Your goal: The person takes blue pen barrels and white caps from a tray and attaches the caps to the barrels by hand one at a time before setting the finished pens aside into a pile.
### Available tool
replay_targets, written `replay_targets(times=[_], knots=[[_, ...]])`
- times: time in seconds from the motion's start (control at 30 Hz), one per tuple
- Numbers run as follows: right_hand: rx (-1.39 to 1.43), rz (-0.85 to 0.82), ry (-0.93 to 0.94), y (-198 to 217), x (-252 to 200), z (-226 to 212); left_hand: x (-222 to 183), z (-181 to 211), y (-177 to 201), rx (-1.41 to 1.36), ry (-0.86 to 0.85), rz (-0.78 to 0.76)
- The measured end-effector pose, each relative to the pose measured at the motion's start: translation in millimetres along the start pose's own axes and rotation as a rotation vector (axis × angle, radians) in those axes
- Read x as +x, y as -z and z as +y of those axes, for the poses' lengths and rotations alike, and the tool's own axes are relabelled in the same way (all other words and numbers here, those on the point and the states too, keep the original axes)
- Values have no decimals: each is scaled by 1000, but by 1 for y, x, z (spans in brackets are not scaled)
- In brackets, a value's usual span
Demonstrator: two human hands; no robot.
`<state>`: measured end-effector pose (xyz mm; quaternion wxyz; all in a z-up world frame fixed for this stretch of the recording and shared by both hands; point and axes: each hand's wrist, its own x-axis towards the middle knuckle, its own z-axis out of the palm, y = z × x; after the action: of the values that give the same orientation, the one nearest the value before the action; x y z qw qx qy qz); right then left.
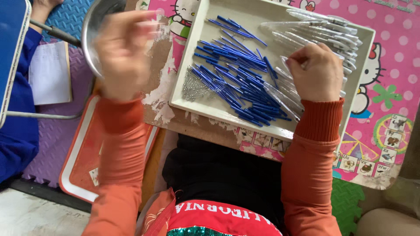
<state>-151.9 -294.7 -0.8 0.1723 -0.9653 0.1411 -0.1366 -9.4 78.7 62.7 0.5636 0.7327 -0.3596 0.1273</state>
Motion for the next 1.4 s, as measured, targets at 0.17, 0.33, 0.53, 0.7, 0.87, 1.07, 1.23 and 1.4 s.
replay_targets(times=[0.17,0.33,0.53,0.7,0.87,1.07,1.23,1.4], knots=[[-75,-93,-202,4,1,3,37,-4,-98,-75,-234,-220],[-86,-190,-292,-2,0,-3,18,-34,-133,-134,-189,-294],[-256,-33,-107,-15,-1,-4,20,-48,-128,-150,-142,-253],[181,921,377,6,-3,-54,13,-43,-131,-473,75,-329],[324,800,676,-10,-10,-103,18,-12,-120,-610,234,-470],[407,442,852,-12,-6,-116,19,-37,-110,-761,316,-432],[320,455,525,-19,-4,-84,26,-44,-93,-582,213,-311],[180,290,366,-38,0,-51,17,-70,-103,-246,188,-273]])
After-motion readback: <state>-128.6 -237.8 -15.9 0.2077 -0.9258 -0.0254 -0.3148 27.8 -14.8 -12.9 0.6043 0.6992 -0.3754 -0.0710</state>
